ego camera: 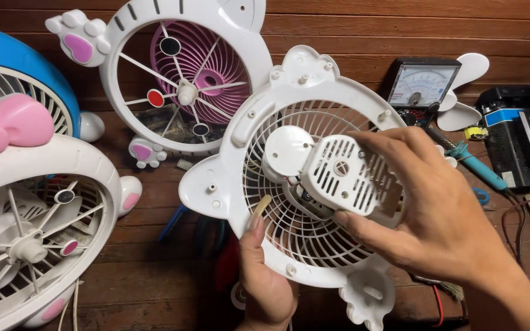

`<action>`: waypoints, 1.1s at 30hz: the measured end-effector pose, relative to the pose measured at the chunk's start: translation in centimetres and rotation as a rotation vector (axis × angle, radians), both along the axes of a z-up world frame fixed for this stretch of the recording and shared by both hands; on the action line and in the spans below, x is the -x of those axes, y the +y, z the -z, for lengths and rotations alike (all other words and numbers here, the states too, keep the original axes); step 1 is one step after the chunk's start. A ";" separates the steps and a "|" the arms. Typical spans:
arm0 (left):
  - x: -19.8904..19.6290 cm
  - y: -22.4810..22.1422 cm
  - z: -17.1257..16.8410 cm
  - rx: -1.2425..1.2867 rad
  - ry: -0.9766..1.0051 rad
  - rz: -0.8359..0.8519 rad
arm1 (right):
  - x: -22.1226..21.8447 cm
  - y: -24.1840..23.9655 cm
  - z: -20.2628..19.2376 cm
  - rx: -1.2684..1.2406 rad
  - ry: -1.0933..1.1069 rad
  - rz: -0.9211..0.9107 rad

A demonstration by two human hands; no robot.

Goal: Cleaning a small plastic component with a brush and then reassembling the back housing of a fan.

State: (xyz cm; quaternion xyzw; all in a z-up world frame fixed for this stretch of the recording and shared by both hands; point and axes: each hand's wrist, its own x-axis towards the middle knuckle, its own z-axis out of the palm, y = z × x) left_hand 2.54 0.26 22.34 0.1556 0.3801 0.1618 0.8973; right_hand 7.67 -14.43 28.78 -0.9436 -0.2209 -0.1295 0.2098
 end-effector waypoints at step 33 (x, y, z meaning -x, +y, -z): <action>1.7 -0.3 3.3 -0.040 -0.037 -0.039 | 0.0 0.8 3.5 0.096 0.200 -0.097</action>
